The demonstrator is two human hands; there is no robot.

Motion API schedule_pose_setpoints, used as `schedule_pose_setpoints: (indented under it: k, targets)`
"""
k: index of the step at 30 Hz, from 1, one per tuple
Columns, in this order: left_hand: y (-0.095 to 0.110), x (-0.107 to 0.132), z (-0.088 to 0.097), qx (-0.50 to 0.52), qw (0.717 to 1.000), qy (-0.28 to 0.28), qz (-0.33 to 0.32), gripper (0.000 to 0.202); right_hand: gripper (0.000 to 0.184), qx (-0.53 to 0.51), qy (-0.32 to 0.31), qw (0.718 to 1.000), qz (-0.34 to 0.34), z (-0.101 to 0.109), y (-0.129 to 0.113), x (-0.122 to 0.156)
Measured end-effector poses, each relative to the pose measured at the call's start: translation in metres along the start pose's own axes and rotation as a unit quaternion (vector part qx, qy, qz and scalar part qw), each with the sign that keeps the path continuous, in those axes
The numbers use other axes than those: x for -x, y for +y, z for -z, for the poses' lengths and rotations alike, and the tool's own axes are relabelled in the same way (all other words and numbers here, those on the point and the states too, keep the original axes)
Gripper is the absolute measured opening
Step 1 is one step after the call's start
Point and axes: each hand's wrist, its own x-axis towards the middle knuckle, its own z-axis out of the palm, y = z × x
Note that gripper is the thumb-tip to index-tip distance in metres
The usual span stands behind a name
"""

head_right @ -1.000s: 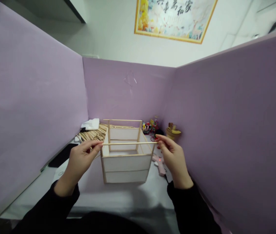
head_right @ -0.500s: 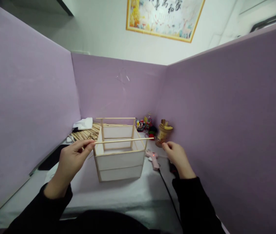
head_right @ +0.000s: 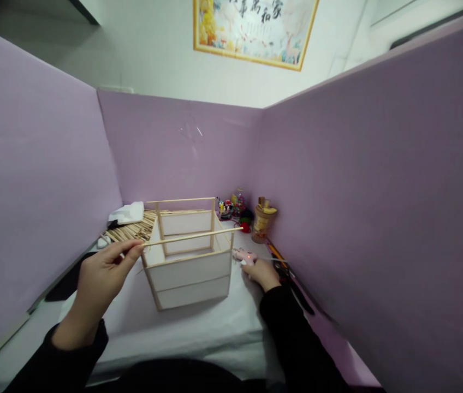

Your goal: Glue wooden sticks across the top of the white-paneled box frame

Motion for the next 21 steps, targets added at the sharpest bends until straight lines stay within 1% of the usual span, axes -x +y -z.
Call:
schedule_pose_setpoints:
  k: [3,6,8,13,17,21]
  targets:
    - [0.000,0.000,-0.001,0.001,1.000,0.005,-0.002,0.020,0.030,0.001,0.006,1.000,-0.014,0.003,-0.003,0.004]
    - [0.000,0.000,-0.001,0.003,1.000,0.007,-0.002,0.020,0.025,0.005,0.054,0.998,-0.024,0.007,-0.009,0.007]
    - [-0.001,0.001,0.000,0.003,1.000,0.008,0.000,0.020,0.026,0.005,0.087,0.996,-0.025,0.011,-0.013,0.008]
    - [-0.002,0.003,0.000,0.004,1.000,0.010,0.007,0.019,0.028,-0.001,0.135,0.991,-0.005,0.018,-0.022,0.016]
    - [-0.001,0.002,-0.001,0.009,1.000,0.009,0.010,0.020,0.028,0.000,0.151,0.988,0.021,0.027,-0.024,0.029]
    - [0.001,0.002,-0.001,0.010,1.000,0.009,0.017,0.021,0.026,0.032,0.131,0.989,0.061,0.047,-0.022,0.037]
